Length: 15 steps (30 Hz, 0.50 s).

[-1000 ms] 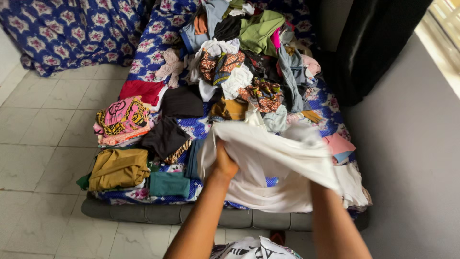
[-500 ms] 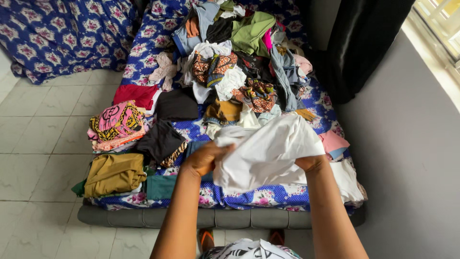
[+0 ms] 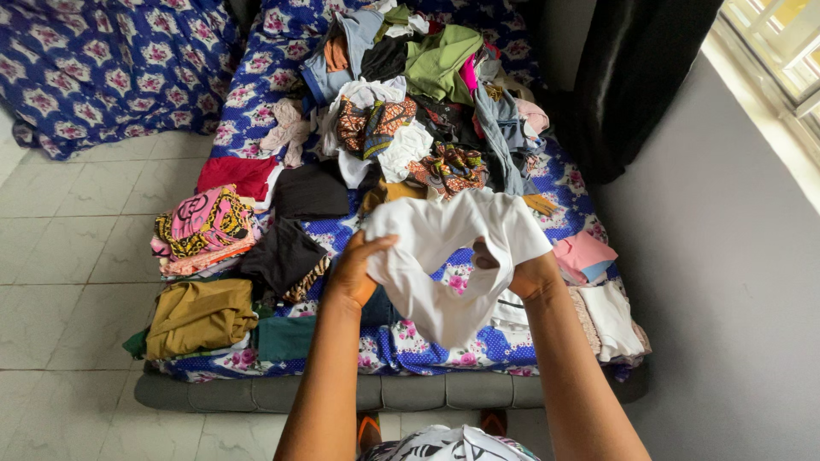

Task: The person folds several items of clothing including a black shirt, a white shirt, a light blue pair of shorts, and another white garment on a bed.

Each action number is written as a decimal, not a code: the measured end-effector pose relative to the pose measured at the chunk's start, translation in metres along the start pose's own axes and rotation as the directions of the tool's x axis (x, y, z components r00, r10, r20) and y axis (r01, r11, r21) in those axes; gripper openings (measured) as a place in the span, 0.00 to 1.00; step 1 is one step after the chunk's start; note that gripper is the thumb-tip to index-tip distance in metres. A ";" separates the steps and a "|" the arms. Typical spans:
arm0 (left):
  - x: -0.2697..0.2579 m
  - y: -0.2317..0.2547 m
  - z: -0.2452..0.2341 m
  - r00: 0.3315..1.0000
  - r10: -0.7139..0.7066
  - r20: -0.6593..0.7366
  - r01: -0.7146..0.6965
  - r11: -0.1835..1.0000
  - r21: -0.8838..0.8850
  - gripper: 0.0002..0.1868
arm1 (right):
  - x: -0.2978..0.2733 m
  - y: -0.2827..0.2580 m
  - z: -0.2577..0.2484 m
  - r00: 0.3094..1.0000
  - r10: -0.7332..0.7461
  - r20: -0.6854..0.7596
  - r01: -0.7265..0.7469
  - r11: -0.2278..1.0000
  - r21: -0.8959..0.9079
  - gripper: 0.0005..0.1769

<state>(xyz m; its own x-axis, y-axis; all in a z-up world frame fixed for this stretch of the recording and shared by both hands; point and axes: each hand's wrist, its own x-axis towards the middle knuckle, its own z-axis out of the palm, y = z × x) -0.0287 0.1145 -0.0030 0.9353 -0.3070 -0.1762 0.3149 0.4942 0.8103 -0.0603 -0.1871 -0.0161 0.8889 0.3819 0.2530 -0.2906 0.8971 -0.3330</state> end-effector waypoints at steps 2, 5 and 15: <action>-0.003 0.000 -0.010 0.999 0.034 0.016 -0.032 0.994 -0.104 0.42 | -0.002 -0.003 0.004 0.984 0.072 0.165 -0.082 0.995 0.056 0.28; -0.006 -0.008 -0.009 0.998 0.059 0.024 -0.051 0.971 -0.233 0.37 | -0.001 0.006 0.003 0.995 0.081 0.052 -0.078 0.995 -0.070 0.25; 0.016 0.025 0.028 0.945 0.315 0.094 -0.282 0.923 -0.261 0.45 | 0.002 0.086 -0.004 0.932 0.361 0.037 0.013 0.069 -0.998 0.32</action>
<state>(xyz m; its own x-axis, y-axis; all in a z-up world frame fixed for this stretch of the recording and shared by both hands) -0.0106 0.0990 0.0302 0.9672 -0.2112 0.1413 0.0695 0.7549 0.6522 -0.0816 -0.1101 -0.0478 0.7102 0.6880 0.1492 0.3444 -0.1547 -0.9260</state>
